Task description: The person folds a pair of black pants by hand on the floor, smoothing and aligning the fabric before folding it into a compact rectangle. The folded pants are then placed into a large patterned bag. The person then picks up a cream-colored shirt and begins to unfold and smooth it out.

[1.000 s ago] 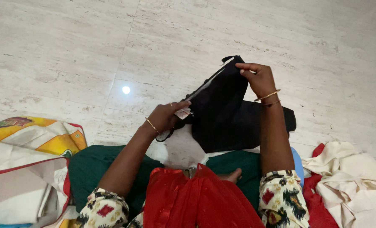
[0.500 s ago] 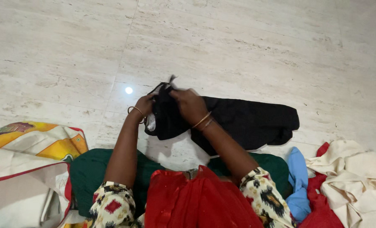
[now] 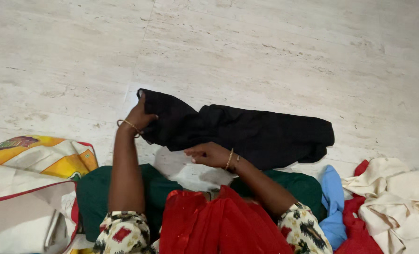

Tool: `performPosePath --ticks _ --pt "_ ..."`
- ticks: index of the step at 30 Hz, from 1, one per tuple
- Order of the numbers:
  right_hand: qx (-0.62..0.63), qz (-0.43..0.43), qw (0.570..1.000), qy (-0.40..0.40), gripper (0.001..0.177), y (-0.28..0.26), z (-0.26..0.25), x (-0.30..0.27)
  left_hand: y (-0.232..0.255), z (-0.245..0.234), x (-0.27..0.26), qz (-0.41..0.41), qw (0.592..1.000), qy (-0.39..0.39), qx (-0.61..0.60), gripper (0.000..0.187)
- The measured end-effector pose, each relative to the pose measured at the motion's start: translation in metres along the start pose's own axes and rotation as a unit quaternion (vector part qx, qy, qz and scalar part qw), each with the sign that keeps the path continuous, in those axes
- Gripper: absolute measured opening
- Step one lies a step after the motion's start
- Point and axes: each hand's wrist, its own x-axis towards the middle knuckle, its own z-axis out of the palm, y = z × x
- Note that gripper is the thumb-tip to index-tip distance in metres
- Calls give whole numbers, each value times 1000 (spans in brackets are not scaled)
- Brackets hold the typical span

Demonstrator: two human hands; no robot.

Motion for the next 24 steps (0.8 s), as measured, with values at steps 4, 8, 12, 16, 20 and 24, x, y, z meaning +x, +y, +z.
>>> performPosePath --ticks 4,8,12,16,20,24 --pt "21 -30 991 -126 58 6 30 -28 61 -57 -53 192 941 18 -278 85" --pt "-76 -64 979 -177 65 -13 96 9 153 -80 -88 232 942 31 -241 87" --pt "-44 -97 986 -131 60 -13 108 29 227 -112 -125 348 924 47 -148 93" --pt "-30 -62 992 -108 58 8 111 23 248 -182 -177 297 926 193 -132 69" --pt "-59 -89 991 -78 57 21 107 20 214 -195 -147 295 928 214 -75 72" --pt "-19 -102 993 -49 70 -9 112 48 178 -205 -142 220 952 213 19 74"
